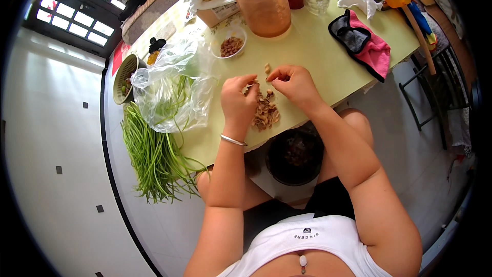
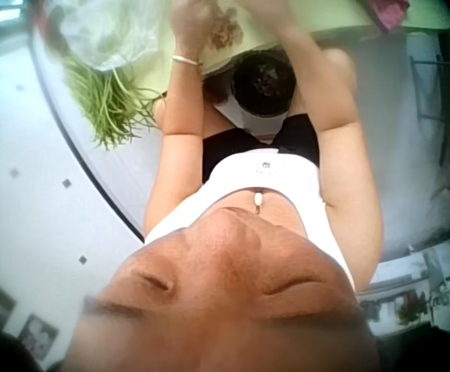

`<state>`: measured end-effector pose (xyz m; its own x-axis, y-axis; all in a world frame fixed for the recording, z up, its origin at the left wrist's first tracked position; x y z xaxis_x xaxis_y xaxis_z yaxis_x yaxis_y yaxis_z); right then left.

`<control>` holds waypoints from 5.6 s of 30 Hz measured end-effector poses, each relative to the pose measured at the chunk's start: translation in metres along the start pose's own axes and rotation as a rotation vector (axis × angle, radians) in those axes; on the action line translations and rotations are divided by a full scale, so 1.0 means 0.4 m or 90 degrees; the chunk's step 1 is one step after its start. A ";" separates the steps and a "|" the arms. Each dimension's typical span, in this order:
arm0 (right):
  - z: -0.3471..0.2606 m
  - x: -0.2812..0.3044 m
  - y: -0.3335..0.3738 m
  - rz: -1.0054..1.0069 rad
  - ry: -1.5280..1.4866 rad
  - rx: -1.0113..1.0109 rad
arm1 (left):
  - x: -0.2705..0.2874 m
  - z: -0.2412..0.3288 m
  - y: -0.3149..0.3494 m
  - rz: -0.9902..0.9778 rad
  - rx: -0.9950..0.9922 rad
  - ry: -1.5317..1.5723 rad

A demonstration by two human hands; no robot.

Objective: The person sits at a table and peels the skin off nuts by hand, placing the peeled nuts into a small bowl. They continue this process for several nuts before wiping the table surface with a cloth.

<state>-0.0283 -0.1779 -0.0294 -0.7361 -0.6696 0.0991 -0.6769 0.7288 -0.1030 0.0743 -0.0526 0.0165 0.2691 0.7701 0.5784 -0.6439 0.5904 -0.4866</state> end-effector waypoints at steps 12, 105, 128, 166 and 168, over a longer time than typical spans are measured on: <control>0.021 -0.058 0.025 -0.090 -0.428 -0.215 | -0.001 0.020 0.013 -0.091 0.163 0.441; 0.016 -0.094 0.050 -0.144 -0.403 -0.260 | -0.006 -0.060 0.047 -0.163 0.358 0.570; 0.041 -0.132 0.062 -0.187 -0.495 -0.317 | 0.038 0.040 0.024 0.000 0.013 0.149; 0.000 -0.013 0.017 -0.051 -0.543 -0.309 | -0.037 0.039 -0.003 -0.037 -0.084 0.006; -0.035 -0.039 0.042 -0.137 -0.572 -0.313 | 0.004 0.019 -0.004 0.033 -0.003 0.119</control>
<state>-0.0283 -0.1533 -0.0189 -0.4676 -0.5049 -0.7255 -0.8665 0.4241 0.2634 0.0704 -0.0542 0.0233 0.3647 0.8303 0.4214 -0.6571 0.5501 -0.5154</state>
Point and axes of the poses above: each hand's wrist, its own y-axis away from the middle knuckle, its own x-axis out of the back of the hand, z = x × y, the point moved 8 cm from there along -y, towards the middle knuckle, and after that the axes turned 6 degrees about z, right-handed, at the moved point
